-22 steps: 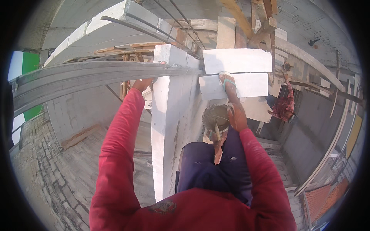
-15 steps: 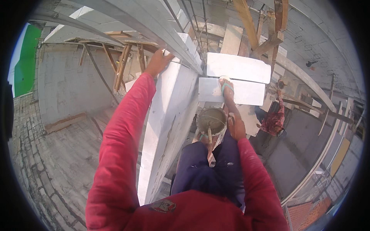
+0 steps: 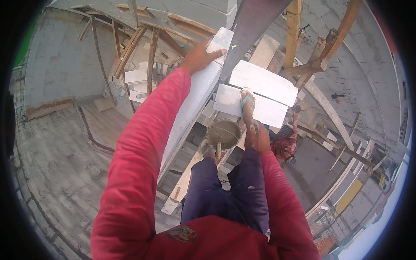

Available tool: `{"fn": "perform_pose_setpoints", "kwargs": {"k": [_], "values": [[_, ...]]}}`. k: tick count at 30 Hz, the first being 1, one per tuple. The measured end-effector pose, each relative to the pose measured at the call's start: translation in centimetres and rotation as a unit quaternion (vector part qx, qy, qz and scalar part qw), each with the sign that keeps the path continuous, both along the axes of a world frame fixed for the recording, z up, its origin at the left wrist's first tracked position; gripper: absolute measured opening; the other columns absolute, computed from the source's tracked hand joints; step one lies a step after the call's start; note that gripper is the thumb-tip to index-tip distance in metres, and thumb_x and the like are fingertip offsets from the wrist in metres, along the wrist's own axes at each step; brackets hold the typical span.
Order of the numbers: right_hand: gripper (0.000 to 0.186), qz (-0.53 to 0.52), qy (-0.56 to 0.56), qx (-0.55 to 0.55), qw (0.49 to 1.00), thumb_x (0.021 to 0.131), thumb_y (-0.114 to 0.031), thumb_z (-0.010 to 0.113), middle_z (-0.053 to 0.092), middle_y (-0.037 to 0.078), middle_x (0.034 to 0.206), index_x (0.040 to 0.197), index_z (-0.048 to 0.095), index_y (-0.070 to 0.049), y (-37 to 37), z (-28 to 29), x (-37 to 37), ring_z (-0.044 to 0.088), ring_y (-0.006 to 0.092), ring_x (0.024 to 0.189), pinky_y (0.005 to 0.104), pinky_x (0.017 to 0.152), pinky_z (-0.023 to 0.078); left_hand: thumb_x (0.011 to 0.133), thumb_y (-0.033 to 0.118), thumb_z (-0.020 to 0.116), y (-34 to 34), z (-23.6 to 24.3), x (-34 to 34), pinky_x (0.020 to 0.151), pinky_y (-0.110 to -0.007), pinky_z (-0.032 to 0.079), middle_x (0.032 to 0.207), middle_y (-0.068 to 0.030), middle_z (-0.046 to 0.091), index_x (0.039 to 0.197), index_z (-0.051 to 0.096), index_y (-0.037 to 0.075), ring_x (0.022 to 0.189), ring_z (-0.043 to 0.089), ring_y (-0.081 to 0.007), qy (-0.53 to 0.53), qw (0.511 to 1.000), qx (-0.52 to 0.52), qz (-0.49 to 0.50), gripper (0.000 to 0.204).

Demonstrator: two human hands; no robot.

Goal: The person applies cement to a white rectangular board using a trowel, then positions and secures the board against a wall. The person repeats this process with additional boards, aligning them vertically along the wall.

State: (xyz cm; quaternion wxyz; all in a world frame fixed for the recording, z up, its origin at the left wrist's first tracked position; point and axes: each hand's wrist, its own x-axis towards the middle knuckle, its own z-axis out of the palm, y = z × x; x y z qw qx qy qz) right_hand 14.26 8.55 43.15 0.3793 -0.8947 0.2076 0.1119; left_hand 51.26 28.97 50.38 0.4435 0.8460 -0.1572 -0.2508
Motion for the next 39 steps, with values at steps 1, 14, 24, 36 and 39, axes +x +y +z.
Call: {"fn": "perform_pose_setpoints", "kwargs": {"k": [1, 14, 24, 36, 39], "values": [[0.038, -0.014, -0.021, 0.012, 1.0, 0.106, -0.024, 0.061, 0.074, 0.021, 0.114, 0.134, 0.063, 0.002, -0.4, 0.8, 2.4, 0.073, 0.0275, 0.103, 0.0383, 0.094, 0.055, 0.087, 0.06, 0.078, 0.0, 0.0, 0.1, 0.103, -0.045, 0.052, 0.125, -0.0202, 0.074, 0.143, 0.063, 0.007, 0.118, 0.071, -0.0365, -0.014, 1.0, 0.002, -0.001, 0.078], [0.032, 0.099, -0.135, -0.091, 0.982, 0.104, -0.017, 0.063, 0.065, 0.025, 0.137, 0.133, 0.066, -0.003, -6.0, 7.3, 28.2, 0.062, 0.0397, 0.127, 0.045, 0.106, 0.049, 0.086, 0.061, 0.079, 0.3, -0.2, -0.3, 0.099, -0.046, 0.055, 0.12, -0.0211, 0.076, 0.138, 0.066, 0.007, 0.111, 0.072, -0.0374, 0.009, 1.0, -0.022, 0.016, 0.076], [0.045, 0.208, -0.035, -0.145, 0.967, 0.107, -0.029, 0.063, 0.06, 0.015, 0.151, 0.149, 0.061, -0.012, -3.3, 10.1, 32.1, 0.054, 0.0321, 0.142, 0.0403, 0.123, 0.039, 0.085, 0.064, 0.078, 0.0, -0.5, -0.3, 0.099, -0.05, 0.054, 0.117, -0.0235, 0.075, 0.133, 0.07, 0.006, 0.113, 0.071, -0.043, -0.009, 1.0, 0.003, 0.017, 0.075], [0.047, 0.176, -0.013, -0.107, 0.978, 0.108, -0.039, 0.06, 0.058, 0.013, 0.155, 0.149, 0.062, -0.017, -2.5, 11.3, 32.0, 0.051, 0.0313, 0.146, 0.0417, 0.125, 0.037, 0.086, 0.064, 0.078, 0.1, -0.8, 0.0, 0.097, -0.05, 0.055, 0.112, -0.0265, 0.075, 0.122, 0.071, -0.002, 0.111, 0.071, -0.0428, 0.028, 0.999, 0.014, 0.012, 0.076], [0.047, 0.174, -0.037, -0.092, 0.98, 0.107, -0.04, 0.062, 0.059, 0.013, 0.154, 0.149, 0.062, -0.018, -2.8, 10.7, 31.9, 0.053, 0.0314, 0.145, 0.042, 0.123, 0.038, 0.087, 0.065, 0.077, 0.1, -0.9, 0.0, 0.099, -0.052, 0.053, 0.115, -0.0265, 0.074, 0.123, 0.071, -0.002, 0.115, 0.068, -0.0447, 0.03, 0.999, 0.023, 0.011, 0.076]]}}
